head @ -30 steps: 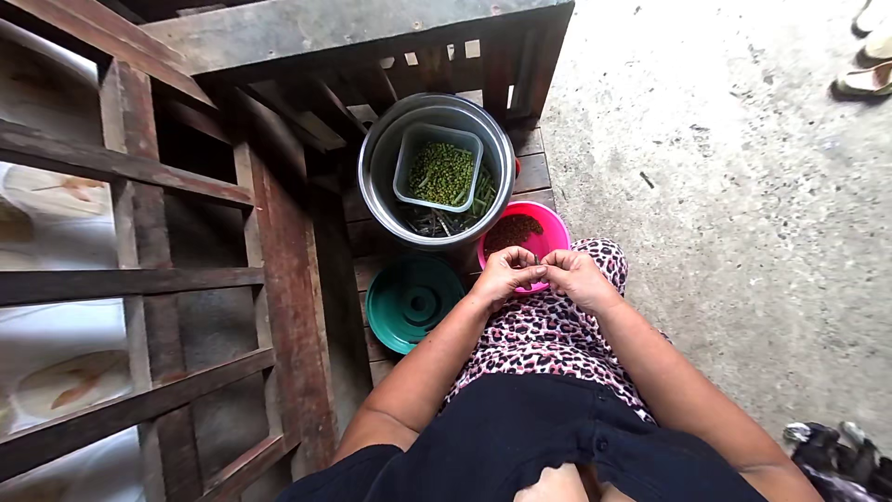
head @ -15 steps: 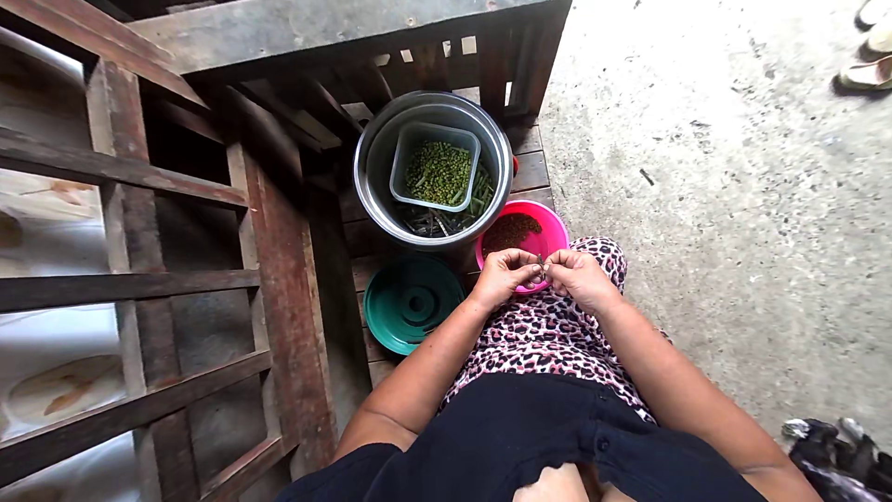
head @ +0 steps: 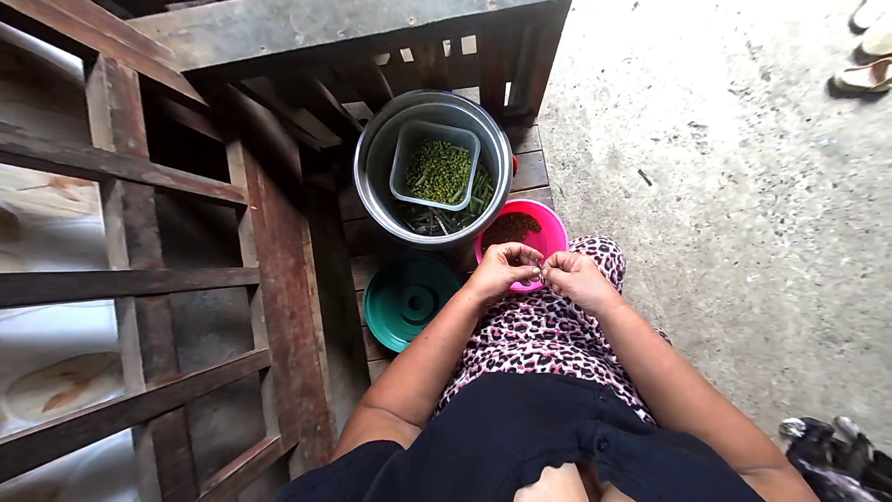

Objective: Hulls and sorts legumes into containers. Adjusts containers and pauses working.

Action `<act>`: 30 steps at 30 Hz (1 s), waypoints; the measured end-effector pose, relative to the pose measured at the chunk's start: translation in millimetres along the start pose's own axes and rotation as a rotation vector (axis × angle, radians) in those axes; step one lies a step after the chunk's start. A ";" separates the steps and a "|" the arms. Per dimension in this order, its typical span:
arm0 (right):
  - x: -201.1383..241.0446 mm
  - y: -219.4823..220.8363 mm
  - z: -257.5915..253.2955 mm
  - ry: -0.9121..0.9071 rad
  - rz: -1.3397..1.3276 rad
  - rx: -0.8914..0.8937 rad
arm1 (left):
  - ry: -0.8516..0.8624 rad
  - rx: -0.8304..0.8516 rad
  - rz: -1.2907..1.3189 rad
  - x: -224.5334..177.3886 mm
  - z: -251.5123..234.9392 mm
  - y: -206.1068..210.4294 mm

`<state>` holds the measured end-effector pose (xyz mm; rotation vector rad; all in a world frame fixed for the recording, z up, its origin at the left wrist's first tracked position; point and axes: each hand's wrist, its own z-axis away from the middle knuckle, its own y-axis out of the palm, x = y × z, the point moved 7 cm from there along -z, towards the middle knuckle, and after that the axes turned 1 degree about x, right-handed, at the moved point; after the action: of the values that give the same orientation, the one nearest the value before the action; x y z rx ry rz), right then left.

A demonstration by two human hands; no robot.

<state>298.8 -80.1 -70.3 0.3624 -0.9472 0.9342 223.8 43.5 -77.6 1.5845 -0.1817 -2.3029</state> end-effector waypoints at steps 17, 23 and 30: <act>10.4 2.0 -6.1 0.014 0.179 0.015 | -0.116 -0.164 -0.039 -2.3 -0.6 -7.3; 18.5 -3.8 -5.1 0.026 0.125 -0.079 | -0.184 -0.083 -0.056 -2.7 0.0 -0.9; 21.1 1.6 -1.8 -0.079 0.125 -0.077 | -0.196 -0.058 0.153 7.5 -2.7 5.2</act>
<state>303.6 -67.1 -54.3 0.2788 -1.0849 0.9996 224.9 36.2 -83.7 1.2701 -0.2711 -2.3179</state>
